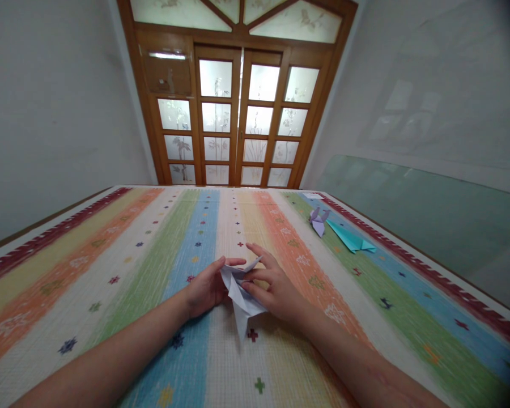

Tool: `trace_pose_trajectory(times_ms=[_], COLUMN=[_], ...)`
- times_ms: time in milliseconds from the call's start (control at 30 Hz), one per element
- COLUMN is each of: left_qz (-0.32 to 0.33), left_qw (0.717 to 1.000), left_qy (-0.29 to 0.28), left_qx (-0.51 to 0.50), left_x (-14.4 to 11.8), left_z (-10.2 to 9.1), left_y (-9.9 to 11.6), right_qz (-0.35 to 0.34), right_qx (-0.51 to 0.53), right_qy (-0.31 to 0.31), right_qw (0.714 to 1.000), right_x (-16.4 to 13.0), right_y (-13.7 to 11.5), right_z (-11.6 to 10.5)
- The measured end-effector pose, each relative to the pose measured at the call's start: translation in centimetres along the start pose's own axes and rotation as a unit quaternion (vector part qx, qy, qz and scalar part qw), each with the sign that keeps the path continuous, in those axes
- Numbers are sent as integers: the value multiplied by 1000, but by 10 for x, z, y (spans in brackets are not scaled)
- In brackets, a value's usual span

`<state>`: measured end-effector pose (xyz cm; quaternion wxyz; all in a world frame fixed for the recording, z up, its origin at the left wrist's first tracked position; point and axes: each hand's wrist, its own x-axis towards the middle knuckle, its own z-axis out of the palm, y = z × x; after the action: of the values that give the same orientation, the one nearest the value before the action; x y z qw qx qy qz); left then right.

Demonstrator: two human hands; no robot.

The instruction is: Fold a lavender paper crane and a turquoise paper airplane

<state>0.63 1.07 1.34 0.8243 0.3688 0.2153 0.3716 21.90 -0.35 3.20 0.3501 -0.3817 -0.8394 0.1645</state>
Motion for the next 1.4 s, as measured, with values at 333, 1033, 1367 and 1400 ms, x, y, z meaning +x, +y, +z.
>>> trace_pose_trajectory(times_ms=[333,1033,1367,1400], left_qz=[-16,-44,25,41], left_qw=[999,997,982,978], left_qy=[-2,7,78,84], left_qx=[-32,70,172,188], left_x=[3,9,7,7], left_z=[-6,-12,-8,-7], left_y=[-3,-10,-9,-9], right_qz=[1,76,113,116], right_qx=[74,391,402,405], right_qy=[17,4,21,25], right_qw=[997,917,908,907], right_x=[-1,4,5,5], right_y=[-1,-3,1,2], right_z=[-3,-3,-2,-1])
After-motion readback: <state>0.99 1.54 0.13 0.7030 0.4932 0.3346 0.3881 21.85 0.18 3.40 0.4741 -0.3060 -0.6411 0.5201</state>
